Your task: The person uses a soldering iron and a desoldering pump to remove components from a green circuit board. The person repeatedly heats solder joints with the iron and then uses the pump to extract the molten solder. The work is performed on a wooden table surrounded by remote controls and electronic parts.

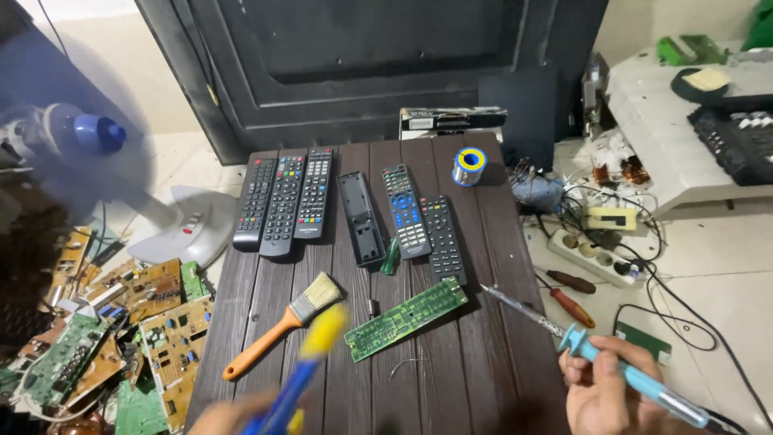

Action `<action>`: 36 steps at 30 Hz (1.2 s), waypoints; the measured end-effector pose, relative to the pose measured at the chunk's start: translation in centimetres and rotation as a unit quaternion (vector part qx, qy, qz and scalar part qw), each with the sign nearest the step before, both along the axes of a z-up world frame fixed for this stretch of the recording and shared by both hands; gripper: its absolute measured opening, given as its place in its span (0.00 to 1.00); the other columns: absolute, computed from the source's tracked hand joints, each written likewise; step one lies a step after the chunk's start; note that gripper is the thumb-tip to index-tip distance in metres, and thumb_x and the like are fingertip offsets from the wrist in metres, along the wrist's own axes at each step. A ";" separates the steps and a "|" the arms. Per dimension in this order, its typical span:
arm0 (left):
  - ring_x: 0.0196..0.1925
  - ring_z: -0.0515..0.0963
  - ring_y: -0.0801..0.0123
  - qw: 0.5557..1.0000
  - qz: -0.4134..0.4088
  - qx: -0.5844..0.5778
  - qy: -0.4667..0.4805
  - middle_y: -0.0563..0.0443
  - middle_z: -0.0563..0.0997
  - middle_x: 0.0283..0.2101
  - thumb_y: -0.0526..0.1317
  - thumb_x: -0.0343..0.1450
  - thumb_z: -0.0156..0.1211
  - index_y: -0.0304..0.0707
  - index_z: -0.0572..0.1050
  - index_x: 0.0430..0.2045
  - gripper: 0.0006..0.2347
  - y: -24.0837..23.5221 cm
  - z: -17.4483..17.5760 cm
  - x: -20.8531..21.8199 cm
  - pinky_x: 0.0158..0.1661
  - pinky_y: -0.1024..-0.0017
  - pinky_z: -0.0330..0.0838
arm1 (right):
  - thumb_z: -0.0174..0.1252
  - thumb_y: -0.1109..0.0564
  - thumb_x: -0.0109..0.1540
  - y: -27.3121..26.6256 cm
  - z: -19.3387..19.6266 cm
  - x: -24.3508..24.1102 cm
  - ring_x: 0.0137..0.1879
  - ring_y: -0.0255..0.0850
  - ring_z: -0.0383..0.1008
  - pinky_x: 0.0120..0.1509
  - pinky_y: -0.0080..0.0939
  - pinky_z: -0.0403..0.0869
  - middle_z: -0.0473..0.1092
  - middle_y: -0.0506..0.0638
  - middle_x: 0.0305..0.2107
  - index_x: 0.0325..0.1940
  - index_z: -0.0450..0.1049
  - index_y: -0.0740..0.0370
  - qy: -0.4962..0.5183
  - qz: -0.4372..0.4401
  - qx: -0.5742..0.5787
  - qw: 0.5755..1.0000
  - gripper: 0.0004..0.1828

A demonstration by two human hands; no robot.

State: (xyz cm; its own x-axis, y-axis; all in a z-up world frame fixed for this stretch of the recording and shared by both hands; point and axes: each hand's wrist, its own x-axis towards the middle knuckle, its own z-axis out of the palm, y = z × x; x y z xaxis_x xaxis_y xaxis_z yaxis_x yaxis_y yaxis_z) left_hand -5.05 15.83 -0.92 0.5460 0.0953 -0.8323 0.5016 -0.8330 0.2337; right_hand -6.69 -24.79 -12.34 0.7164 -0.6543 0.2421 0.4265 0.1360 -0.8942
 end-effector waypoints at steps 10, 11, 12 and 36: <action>0.49 0.80 0.46 0.932 -0.188 0.014 -0.308 0.53 0.76 0.51 0.43 0.66 0.72 0.50 0.75 0.54 0.21 -15.2 0.2 6.7 0.44 0.47 0.77 | 0.58 0.52 0.70 -0.8 -0.4 -2.9 0.29 0.46 0.64 0.32 0.45 0.68 0.62 0.60 0.27 0.45 0.71 0.70 0.085 -0.051 0.067 0.993 0.14; 0.48 0.81 0.47 0.926 -0.190 0.004 -0.326 0.55 0.78 0.48 0.43 0.65 0.72 0.52 0.77 0.51 0.20 -15.0 -0.2 6.6 0.44 0.48 0.77 | 0.58 0.53 0.70 -1.0 -0.6 -3.2 0.27 0.45 0.62 0.29 0.43 0.66 0.62 0.61 0.25 0.44 0.70 0.70 0.060 -0.041 0.060 0.996 0.15; 0.47 0.81 0.47 0.920 -0.189 -0.004 -0.344 0.56 0.80 0.45 0.42 0.63 0.71 0.55 0.79 0.49 0.18 -14.6 -0.5 6.4 0.45 0.49 0.76 | 0.58 0.53 0.69 -1.0 -0.7 -3.4 0.25 0.45 0.60 0.26 0.42 0.64 0.62 0.61 0.24 0.43 0.70 0.70 0.037 -0.028 0.054 0.997 0.15; 0.18 0.79 0.69 0.622 0.174 -0.549 -0.531 0.30 0.85 0.37 0.43 0.65 0.68 0.26 0.62 0.65 0.34 -12.5 6.4 3.8 0.21 0.77 0.77 | 0.53 0.51 0.69 1.8 3.0 -1.5 0.22 0.40 0.61 0.17 0.33 0.61 0.69 0.51 0.31 0.33 0.70 0.61 0.145 -0.081 0.008 0.986 0.13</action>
